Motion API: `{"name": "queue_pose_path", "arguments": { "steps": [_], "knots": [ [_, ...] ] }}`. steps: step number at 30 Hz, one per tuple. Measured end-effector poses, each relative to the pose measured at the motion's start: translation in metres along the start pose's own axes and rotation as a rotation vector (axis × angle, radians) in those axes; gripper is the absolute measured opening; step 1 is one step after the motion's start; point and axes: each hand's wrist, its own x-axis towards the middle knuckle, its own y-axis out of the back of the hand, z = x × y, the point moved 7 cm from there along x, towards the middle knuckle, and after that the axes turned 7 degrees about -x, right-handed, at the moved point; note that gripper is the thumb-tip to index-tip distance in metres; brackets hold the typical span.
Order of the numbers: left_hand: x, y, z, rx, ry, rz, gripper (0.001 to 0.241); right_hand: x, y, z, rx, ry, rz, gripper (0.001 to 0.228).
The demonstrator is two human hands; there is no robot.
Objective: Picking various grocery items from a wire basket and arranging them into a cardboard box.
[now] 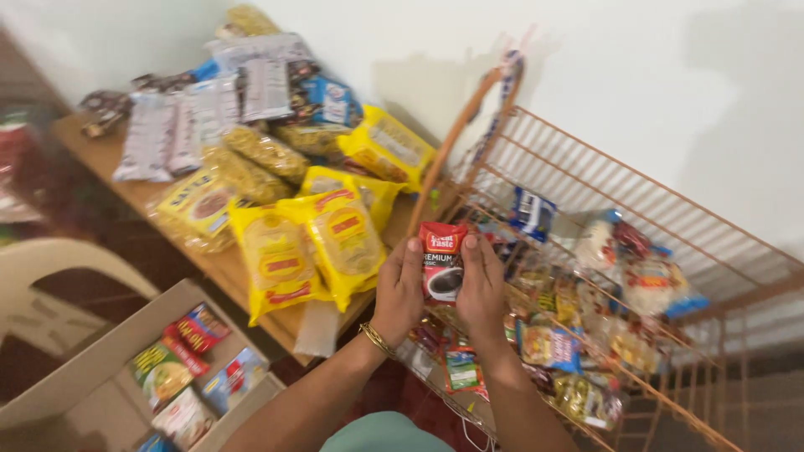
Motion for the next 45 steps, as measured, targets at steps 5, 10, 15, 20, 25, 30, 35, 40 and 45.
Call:
{"name": "queue_pose_path", "arguments": {
  "steps": [5,10,15,20,25,30,35,40,45],
  "knots": [
    [-0.016,0.063,0.028,0.02,-0.021,0.048,0.047,-0.011,-0.061,0.003,0.04,0.022,-0.163,0.047],
    [-0.04,0.131,0.064,-0.111,0.142,0.186,0.044,-0.026,-0.129,0.009,0.102,-0.05,-0.255,0.043],
    [-0.07,0.192,0.116,0.171,0.03,0.231,0.044,-0.052,-0.207,0.002,0.415,-0.237,-0.373,0.036],
    [-0.096,0.243,0.145,0.145,-0.025,0.302,0.039,-0.072,-0.261,0.022,0.415,-0.159,-0.468,0.034],
    [-0.12,0.279,0.182,0.114,-0.043,0.368,0.036,-0.096,-0.311,0.014,0.484,-0.163,-0.55,0.034],
    [-0.151,0.321,0.218,0.22,-0.043,0.466,0.039,-0.136,-0.359,-0.001,0.445,-0.27,-0.709,0.031],
    [-0.188,0.376,0.224,0.24,-0.037,0.401,0.036,-0.166,-0.404,0.039,0.394,-0.242,-0.817,0.031],
    [-0.225,0.417,0.219,0.056,0.135,0.477,0.041,-0.205,-0.434,0.077,0.431,-0.432,-0.918,0.032],
    [-0.265,0.466,0.201,0.096,0.149,0.613,0.044,-0.24,-0.464,0.115,0.343,-0.475,-1.091,0.034]
  ]
}}
